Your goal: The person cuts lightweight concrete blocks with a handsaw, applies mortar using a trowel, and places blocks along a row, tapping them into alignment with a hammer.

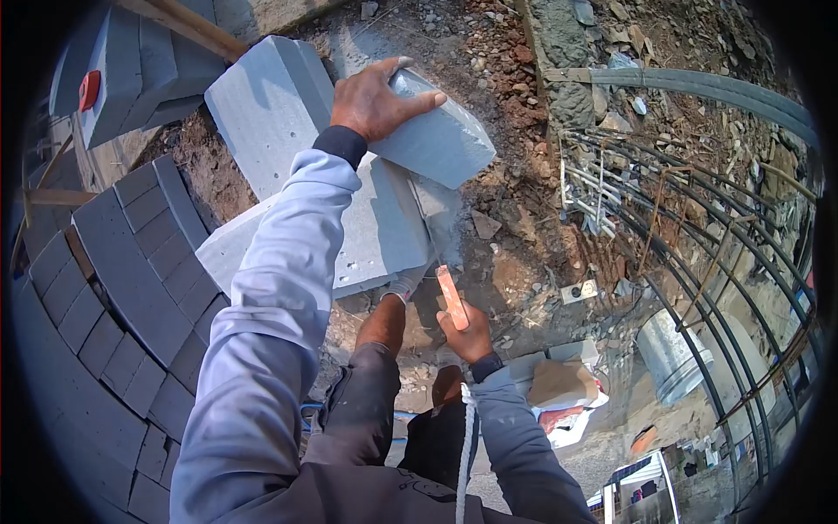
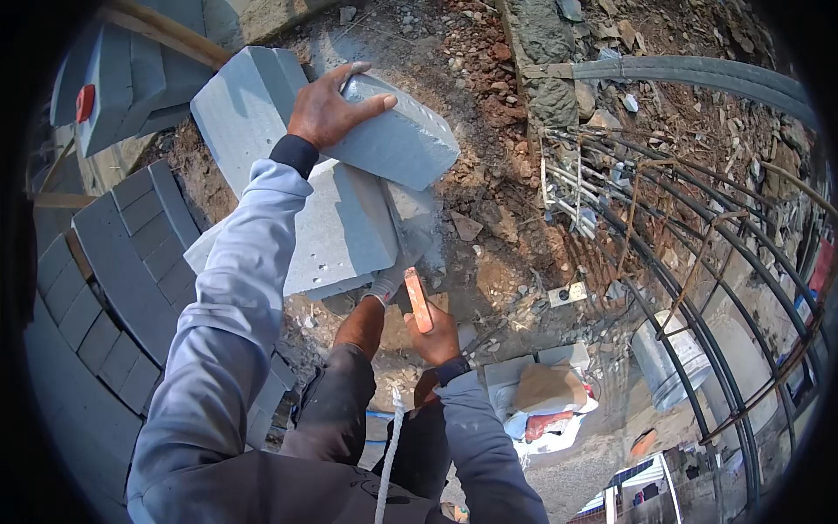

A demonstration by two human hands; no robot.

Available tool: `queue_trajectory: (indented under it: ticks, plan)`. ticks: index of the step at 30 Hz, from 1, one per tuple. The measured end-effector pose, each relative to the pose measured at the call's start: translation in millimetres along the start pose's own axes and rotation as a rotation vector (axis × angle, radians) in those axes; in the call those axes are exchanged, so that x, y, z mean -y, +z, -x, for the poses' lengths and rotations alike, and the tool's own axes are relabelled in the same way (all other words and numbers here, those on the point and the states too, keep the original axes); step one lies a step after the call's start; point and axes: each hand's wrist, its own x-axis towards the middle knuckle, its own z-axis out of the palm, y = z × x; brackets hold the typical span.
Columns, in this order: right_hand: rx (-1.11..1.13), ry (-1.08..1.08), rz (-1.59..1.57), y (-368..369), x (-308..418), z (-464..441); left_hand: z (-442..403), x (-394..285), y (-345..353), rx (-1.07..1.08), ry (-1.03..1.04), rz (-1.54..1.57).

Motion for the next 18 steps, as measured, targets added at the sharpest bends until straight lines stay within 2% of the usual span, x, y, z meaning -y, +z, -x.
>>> queue_trajectory:
  ticks: [2,3,4,6,9,10,12,14,17,18]
  plan:
    - [-0.007,0.044,0.08,-14,0,-1,-9,-3,2,-0.007,0.008,0.058]
    - [0.102,0.044,0.017,-10,3,36,15,5,-18,-0.016,-0.037,-0.038]
    - [0.121,0.045,0.029,-22,6,63,14,8,-16,-0.047,-0.019,-0.036]
    - [0.054,0.045,-0.096,-49,50,100,6,6,-9,-0.094,0.008,-0.006]
    - [0.055,-0.109,0.017,-56,49,118,9,7,-8,-0.104,-0.017,0.001]
    - [0.104,-0.011,-0.071,-49,43,103,9,6,-9,-0.11,-0.022,-0.001]
    - [0.073,0.006,-0.015,-20,7,47,10,7,-9,-0.124,-0.023,-0.026]
    - [0.079,0.028,-0.009,-5,7,-23,11,13,-10,-0.149,-0.018,-0.073]
    - [-0.021,-0.052,-0.003,-5,-5,-22,13,7,-24,-0.131,-0.017,-0.049]
    - [-0.02,-0.013,-0.023,-17,8,-4,16,6,-27,-0.144,-0.014,-0.041]
